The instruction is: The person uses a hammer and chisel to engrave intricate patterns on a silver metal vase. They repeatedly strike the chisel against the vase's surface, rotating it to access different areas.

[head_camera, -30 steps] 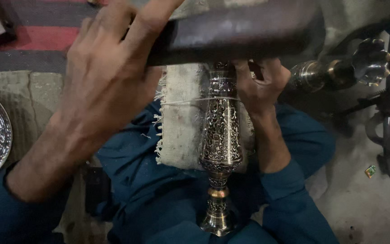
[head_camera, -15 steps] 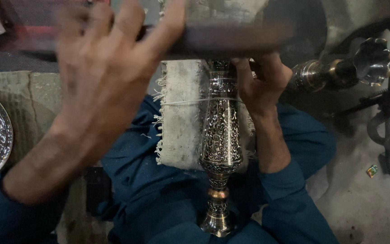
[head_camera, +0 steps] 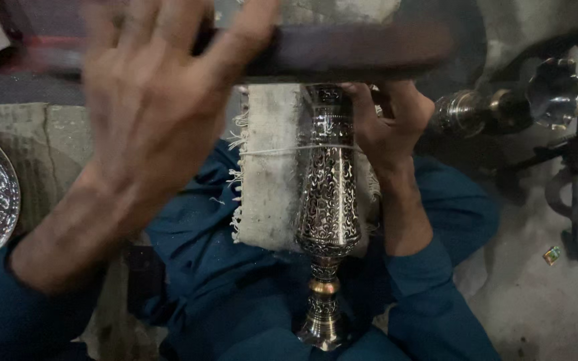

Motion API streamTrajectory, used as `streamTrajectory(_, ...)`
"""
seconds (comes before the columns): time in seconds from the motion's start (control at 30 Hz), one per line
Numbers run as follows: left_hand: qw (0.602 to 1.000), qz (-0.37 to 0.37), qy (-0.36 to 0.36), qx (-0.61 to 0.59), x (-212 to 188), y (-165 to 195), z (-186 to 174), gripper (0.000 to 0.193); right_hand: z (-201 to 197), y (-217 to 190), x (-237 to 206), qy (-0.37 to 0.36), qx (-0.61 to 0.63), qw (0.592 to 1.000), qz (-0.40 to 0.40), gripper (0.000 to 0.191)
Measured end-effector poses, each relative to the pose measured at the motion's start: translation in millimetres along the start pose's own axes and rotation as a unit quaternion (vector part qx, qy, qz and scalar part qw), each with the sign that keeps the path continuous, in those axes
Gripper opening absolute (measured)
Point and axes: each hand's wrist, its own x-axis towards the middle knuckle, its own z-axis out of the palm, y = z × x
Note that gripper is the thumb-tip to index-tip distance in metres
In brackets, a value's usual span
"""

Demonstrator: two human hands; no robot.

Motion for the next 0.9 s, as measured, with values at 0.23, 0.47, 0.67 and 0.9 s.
streamTrajectory(0.23, 0.964, -0.162, -0.083, -0.192, -15, 20, 18, 0.058, 5, -4, -3, 0.043, 0.145, 0.986, 0.073, 0.017)
streamTrajectory(0.47, 0.874, -0.199, -0.126, -0.425, -17, 21, 39, 0.06, 2, -5, -7, 0.04, 0.191, 0.975, 0.103, 0.018)
streamTrajectory(0.67, 0.942, -0.065, -0.054, -0.326, 8, -2, 0, 0.056, 0, -3, -3, 0.015, 0.083, 0.996, 0.034, 0.013)
streamTrajectory(0.9, 0.994, 0.069, -0.051, 0.069, 30, -11, -26, 0.032, 4, 2, -6, 0.03, 0.043, 0.996, 0.067, 0.011)
